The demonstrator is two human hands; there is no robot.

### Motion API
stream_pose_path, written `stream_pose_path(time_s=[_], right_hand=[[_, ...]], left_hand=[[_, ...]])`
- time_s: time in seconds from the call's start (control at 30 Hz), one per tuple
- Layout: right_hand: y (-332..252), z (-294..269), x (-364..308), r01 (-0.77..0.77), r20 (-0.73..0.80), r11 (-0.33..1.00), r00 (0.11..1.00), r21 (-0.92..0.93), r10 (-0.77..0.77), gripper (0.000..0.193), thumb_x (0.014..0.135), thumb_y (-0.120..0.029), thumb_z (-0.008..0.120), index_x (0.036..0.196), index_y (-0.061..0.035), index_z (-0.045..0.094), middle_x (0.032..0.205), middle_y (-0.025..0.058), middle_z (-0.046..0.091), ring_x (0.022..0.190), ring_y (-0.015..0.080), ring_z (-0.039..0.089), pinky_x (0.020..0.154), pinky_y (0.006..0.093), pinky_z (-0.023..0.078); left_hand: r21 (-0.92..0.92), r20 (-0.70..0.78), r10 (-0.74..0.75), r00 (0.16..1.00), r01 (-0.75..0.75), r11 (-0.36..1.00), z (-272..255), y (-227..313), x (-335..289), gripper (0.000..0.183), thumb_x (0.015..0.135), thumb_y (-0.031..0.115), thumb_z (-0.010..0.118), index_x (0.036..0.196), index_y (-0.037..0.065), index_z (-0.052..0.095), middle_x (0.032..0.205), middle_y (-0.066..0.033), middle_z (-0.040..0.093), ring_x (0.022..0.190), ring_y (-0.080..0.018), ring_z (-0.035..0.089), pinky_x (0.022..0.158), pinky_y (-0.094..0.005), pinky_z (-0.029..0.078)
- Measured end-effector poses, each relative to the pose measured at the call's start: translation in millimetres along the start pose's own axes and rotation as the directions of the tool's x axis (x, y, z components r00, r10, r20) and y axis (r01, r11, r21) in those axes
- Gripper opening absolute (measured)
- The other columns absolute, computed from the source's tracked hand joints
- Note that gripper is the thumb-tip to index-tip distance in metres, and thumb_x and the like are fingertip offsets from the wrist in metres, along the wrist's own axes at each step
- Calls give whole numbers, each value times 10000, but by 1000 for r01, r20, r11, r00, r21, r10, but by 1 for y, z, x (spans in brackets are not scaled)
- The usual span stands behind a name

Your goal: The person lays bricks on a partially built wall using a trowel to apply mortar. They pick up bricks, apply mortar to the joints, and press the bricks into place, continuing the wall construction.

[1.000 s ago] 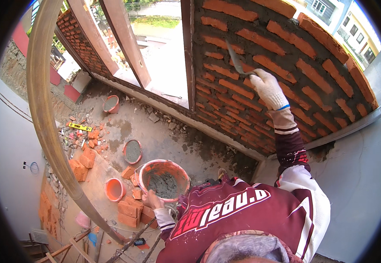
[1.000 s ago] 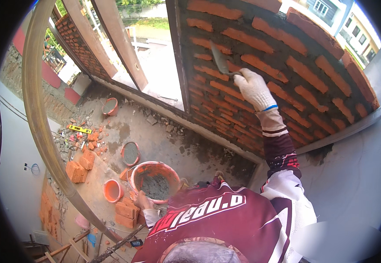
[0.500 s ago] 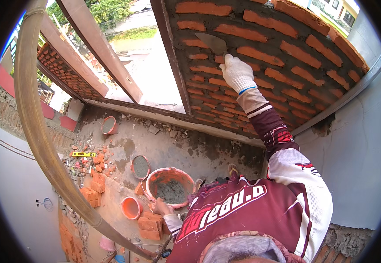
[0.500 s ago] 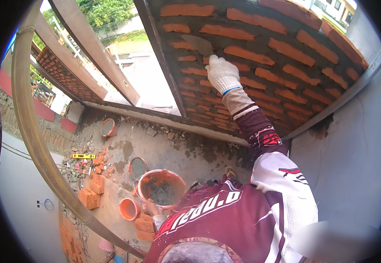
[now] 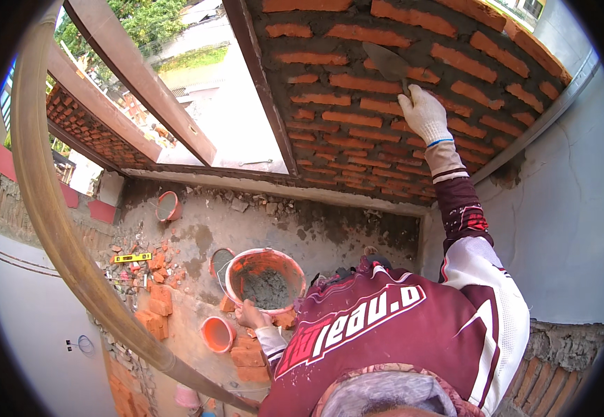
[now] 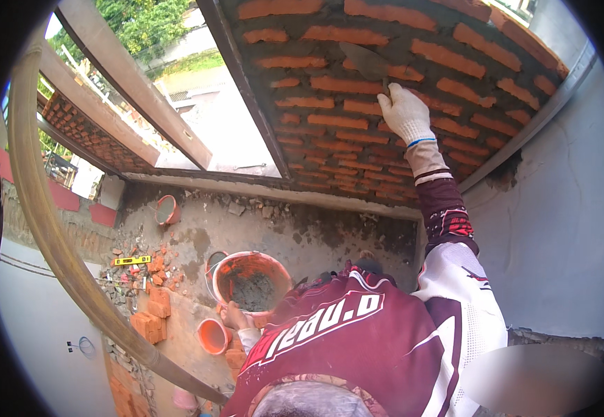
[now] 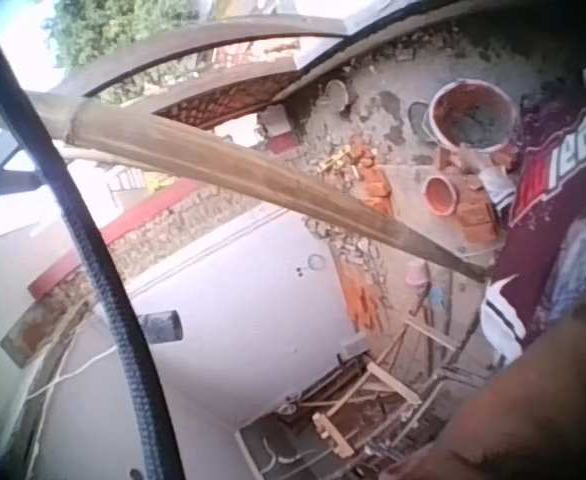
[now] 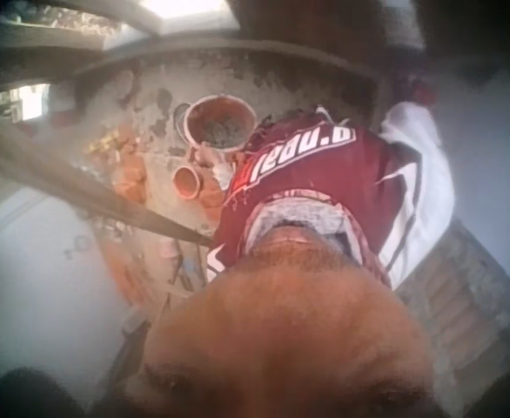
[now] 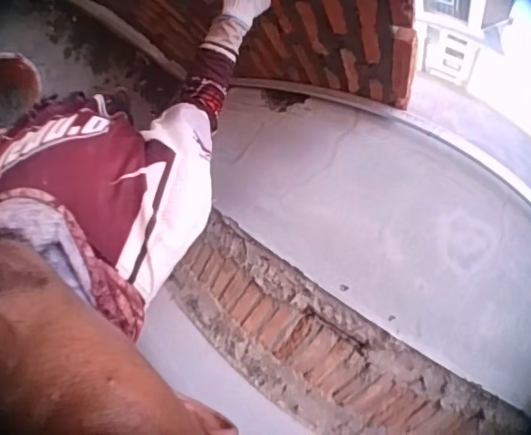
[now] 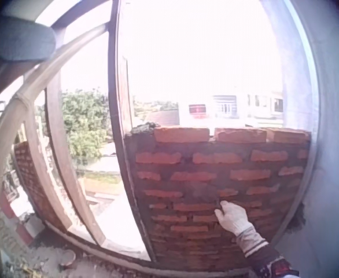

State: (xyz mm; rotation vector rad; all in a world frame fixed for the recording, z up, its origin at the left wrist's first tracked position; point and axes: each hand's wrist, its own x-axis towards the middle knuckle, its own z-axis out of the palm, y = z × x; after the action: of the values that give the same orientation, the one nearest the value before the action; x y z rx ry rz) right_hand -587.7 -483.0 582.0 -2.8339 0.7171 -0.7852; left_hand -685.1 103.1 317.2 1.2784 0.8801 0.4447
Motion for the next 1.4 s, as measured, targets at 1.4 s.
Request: stream_pose_path(time_s=[1.4], right_hand=[[-211,124,29,-51,246,924,968,378,-47,435,1035,-392,507,1170,4,627,1164,286,703,1128,442,673,980,530,521]], left_hand=[[-24,-185,-8,983,3,1000,-69,-15,-5,219,651,-89,578,779,10,431,819,-49,528,694,-174,541,699,-342,500]])
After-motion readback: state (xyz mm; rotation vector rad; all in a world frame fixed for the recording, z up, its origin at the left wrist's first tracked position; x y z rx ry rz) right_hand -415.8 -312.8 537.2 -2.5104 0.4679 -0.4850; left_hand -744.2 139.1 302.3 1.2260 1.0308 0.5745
